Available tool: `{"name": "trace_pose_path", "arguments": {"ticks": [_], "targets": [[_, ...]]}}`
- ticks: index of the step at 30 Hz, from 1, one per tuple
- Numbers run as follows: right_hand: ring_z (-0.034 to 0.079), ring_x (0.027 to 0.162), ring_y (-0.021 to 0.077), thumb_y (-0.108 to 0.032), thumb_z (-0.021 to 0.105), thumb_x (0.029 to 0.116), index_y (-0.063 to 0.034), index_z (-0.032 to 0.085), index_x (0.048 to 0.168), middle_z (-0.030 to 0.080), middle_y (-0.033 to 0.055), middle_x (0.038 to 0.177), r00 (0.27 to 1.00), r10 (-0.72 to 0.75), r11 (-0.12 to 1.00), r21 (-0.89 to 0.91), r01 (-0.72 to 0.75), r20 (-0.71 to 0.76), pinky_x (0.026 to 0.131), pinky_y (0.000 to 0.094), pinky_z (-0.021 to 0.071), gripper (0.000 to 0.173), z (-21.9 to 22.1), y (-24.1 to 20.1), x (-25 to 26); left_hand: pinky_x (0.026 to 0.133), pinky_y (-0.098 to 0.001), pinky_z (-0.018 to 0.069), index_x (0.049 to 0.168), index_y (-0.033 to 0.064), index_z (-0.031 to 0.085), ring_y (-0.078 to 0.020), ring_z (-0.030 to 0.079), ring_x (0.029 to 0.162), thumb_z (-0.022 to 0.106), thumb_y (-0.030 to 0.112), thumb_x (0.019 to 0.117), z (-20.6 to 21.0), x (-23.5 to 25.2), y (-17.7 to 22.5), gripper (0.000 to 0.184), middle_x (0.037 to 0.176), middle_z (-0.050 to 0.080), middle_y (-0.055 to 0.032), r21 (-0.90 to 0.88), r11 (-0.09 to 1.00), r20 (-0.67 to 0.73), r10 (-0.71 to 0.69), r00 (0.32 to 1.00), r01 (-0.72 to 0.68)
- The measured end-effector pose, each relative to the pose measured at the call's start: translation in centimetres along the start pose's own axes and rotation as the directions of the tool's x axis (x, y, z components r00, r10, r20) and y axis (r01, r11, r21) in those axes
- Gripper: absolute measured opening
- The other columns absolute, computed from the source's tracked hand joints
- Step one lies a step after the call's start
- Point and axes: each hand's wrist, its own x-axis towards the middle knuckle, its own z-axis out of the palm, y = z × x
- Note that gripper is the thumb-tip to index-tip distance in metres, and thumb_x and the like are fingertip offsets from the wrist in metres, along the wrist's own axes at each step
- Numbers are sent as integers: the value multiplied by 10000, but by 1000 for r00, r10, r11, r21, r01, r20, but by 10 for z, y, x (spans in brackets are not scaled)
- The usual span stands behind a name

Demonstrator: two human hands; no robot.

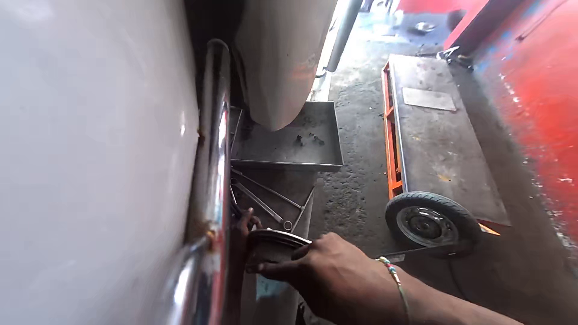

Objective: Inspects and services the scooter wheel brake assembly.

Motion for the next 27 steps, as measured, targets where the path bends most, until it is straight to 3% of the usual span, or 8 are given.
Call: {"name": "trace_pose_path", "arguments": {"ticks": [1,4,8,14,17,19,24,27], "targets": [[681,683,373,-117,545,993,-209,716,1299,695,156,785,1000,12,1000,-10,-12,-16,560,568,505,363,-5,-2,3,503,-167,506,688,83,565,-24,572,470,388,10,1055,-4,0,-2,414,548,613,42,-20,1000,3,2,1000,-2],[682,837,381,-149,552,1015,-142,701,1259,700,168,895,966,175,983,-83,-162,188,681,572,498,287,-17,-1,18,488,-173,499,703,76,546,-25,568,459,391,-13,1040,-8,-2,0,382,532,598,37,-23,1000,-8,6,1000,-6],[660,878,379,-164,612,1005,16,682,1038,664,194,905,936,214,974,-133,-183,278,723,560,492,196,-24,-9,43,475,-151,459,693,80,561,8,524,444,437,-9,1041,1,-9,9,380,526,587,64,75,997,-52,22,998,-18],[659,840,324,-172,525,1057,-40,725,1081,672,150,856,948,173,983,8,-182,267,730,524,496,241,-21,11,29,446,-162,459,675,72,550,-13,533,431,373,19,1068,0,-5,6,434,522,594,35,22,1000,-24,-8,1000,9],[661,874,356,-175,587,1025,-14,702,1052,671,173,886,929,213,977,-37,-212,302,737,558,494,199,-22,2,37,443,-148,429,704,79,555,2,496,423,425,39,1069,-1,-8,6,389,527,585,54,84,996,-30,-16,999,18],[659,910,365,-159,618,1011,9,672,1111,669,187,938,920,192,981,-72,-178,342,757,564,503,202,-28,-5,49,460,-148,451,772,68,564,7,523,447,432,36,1061,-8,-3,-3,320,554,601,60,87,996,0,12,1000,-12],[646,823,317,-126,631,998,-23,690,981,648,144,858,905,178,984,-82,-158,386,691,529,499,119,-40,-1,51,464,-160,454,774,45,582,-2,512,442,427,45,1067,-7,-5,-4,332,554,595,51,110,994,-37,29,999,-25],[654,929,372,-160,664,980,-4,681,1029,662,186,952,888,207,976,-154,-156,411,747,583,496,164,-42,-7,65,507,-179,467,773,43,600,-5,500,479,503,39,1027,-14,3,-15,272,579,572,61,166,984,-33,77,996,-71]]}}
